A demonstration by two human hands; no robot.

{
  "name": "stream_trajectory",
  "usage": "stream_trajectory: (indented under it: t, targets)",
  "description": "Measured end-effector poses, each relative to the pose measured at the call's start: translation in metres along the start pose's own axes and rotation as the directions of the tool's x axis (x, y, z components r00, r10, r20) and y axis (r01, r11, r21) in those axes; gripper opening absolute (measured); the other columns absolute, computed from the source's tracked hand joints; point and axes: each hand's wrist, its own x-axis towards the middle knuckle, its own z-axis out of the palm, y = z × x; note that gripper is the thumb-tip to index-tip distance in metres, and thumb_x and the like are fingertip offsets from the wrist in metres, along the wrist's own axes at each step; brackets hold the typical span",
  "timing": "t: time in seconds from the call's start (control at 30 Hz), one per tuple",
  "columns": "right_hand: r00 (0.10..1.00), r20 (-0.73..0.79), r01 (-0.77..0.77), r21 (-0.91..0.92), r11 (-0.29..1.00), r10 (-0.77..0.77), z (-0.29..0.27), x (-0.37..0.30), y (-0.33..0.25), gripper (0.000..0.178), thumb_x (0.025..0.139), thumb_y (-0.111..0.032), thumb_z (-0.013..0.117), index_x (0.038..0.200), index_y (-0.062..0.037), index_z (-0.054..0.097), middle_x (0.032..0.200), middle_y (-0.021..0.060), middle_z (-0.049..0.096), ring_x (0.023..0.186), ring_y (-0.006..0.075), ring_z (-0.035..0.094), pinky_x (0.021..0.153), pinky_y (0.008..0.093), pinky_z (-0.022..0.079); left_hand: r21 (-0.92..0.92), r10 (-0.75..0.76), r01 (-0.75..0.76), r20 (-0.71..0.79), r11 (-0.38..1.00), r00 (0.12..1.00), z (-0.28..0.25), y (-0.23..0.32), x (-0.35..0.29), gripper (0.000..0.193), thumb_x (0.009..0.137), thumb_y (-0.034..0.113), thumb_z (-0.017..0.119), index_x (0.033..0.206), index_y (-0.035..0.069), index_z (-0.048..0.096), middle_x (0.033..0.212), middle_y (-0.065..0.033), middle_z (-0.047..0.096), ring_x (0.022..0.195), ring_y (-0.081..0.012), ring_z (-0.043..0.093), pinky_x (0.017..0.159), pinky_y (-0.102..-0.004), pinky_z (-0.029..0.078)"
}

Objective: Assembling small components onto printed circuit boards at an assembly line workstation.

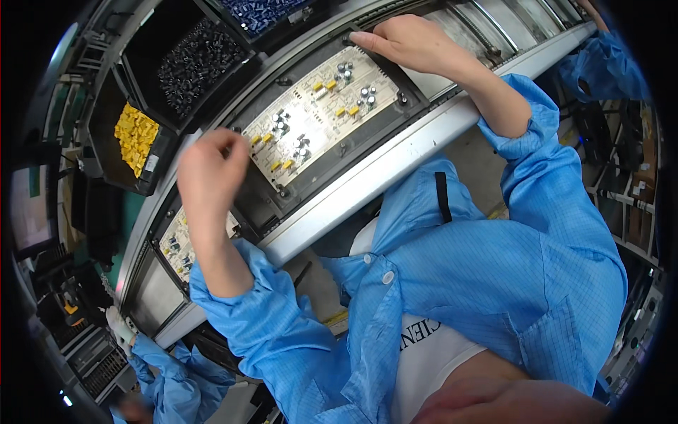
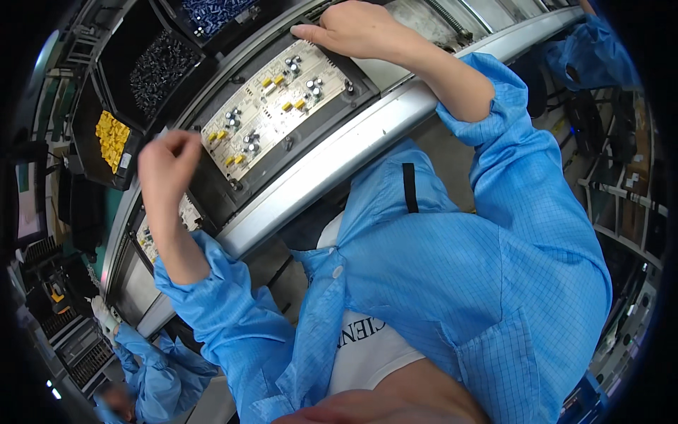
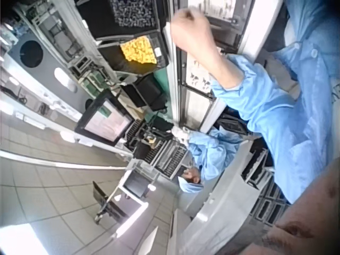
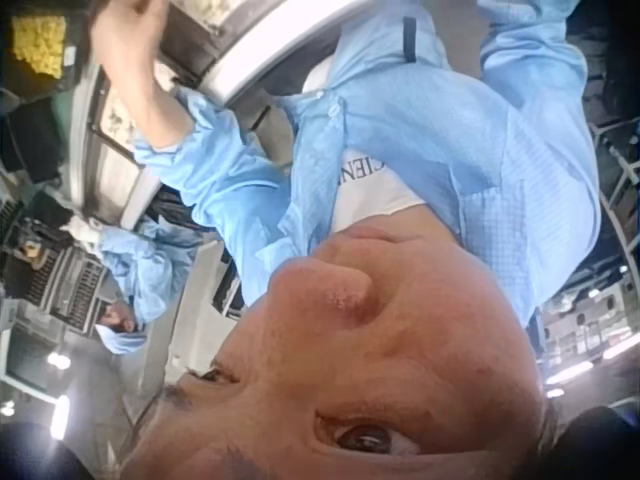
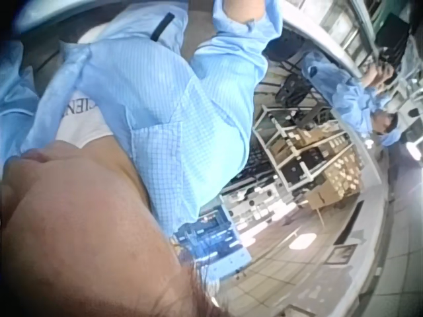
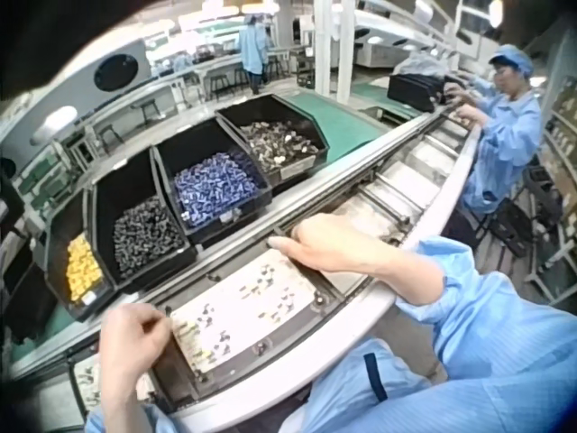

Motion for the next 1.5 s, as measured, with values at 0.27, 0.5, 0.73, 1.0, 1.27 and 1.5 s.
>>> stream_trajectory:
  t: [0.27,0.5,0.73,1.0,1.27,1.5]
  targets:
    - [0.992,0.037,0.114,0.121,0.986,-0.119,-0.003,0.007,0.008,0.066,0.094,-0.058,0.046,0.072,0.0001,0.07,0.069,0.0189,0.065,0.069,0.0368,0.066,0.066,0.0445,0.054,0.405,0.066,-0.035,-0.063,0.914,0.996,-0.004,0.013,0.122,0.031,0.081,0.009,0.062,0.111,0.011,0.069,0.111,-0.0154,0.066,0.104,-0.0339,0.062,0.091,-0.0411,0.049]
    - [0.983,0.131,0.109,0.143,0.984,-0.128,-0.005,0.017,0.021,0.063,0.095,-0.054,0.045,0.077,0.0019,0.068,0.07,0.0198,0.064,0.068,0.0379,0.064,0.065,0.0461,0.051,0.404,0.071,-0.071,0.014,0.912,0.997,0.01,0.019,0.143,0.029,0.079,0.009,0.064,0.108,0.007,0.069,0.106,-0.0165,0.067,0.1,-0.0342,0.064,0.088,-0.0413,0.05]
    - [0.984,0.092,0.131,0.186,0.974,-0.151,0.006,0.018,0.03,0.068,0.092,-0.057,0.048,0.07,0.0048,0.066,0.067,0.0225,0.063,0.068,0.0403,0.064,0.066,0.0477,0.053,0.457,0.173,-0.143,-0.025,0.878,0.985,0.018,0.027,0.146,0.017,0.079,0.007,0.063,0.095,0.004,0.07,0.098,-0.0165,0.068,0.093,-0.036,0.065,0.082,-0.0426,0.052]
    - [0.901,0.266,0.223,0.392,0.893,-0.342,-0.004,0.03,0.046,0.069,0.09,-0.059,0.05,0.076,0.0064,0.067,0.069,0.0214,0.065,0.07,0.0393,0.065,0.067,0.0465,0.053,0.449,0.178,-0.103,-0.128,0.888,0.976,0.04,0.059,0.161,0.016,0.081,0.011,0.067,0.096,0.005,0.072,0.091,-0.0138,0.069,0.081,-0.0291,0.068,0.074,-0.0364,0.053]
    - [0.989,-0.136,0.134,0.604,0.786,-0.063,-0.078,0.08,0.122,0.032,0.081,-0.03,0.064,0.077,0.0013,0.073,0.069,0.0116,0.07,0.063,0.018,0.068,0.064,0.031,0.054,-0.878,-0.458,0.022,-0.229,0.479,0.859,0.039,0.062,0.192,0.017,0.085,0.002,0.069,0.097,-0.009,0.065,0.084,-0.011,0.065,0.071,-0.0177,0.065,0.061,-0.0234,0.054]
    - [0.985,-0.164,0.019,0.371,0.928,0.046,-0.06,0.17,0.173,0.023,0.074,-0.024,0.069,0.076,-0.0019,0.074,0.066,0.013,0.068,0.059,0.0201,0.066,0.06,0.0326,0.052,-0.641,-0.178,0.003,0.217,-0.768,0.96,0.04,0.037,0.222,0.017,0.081,0.009,0.051,0.084,-0.007,0.05,0.089,-0.0186,0.052,0.079,-0.0263,0.052,0.058,-0.026,0.048]
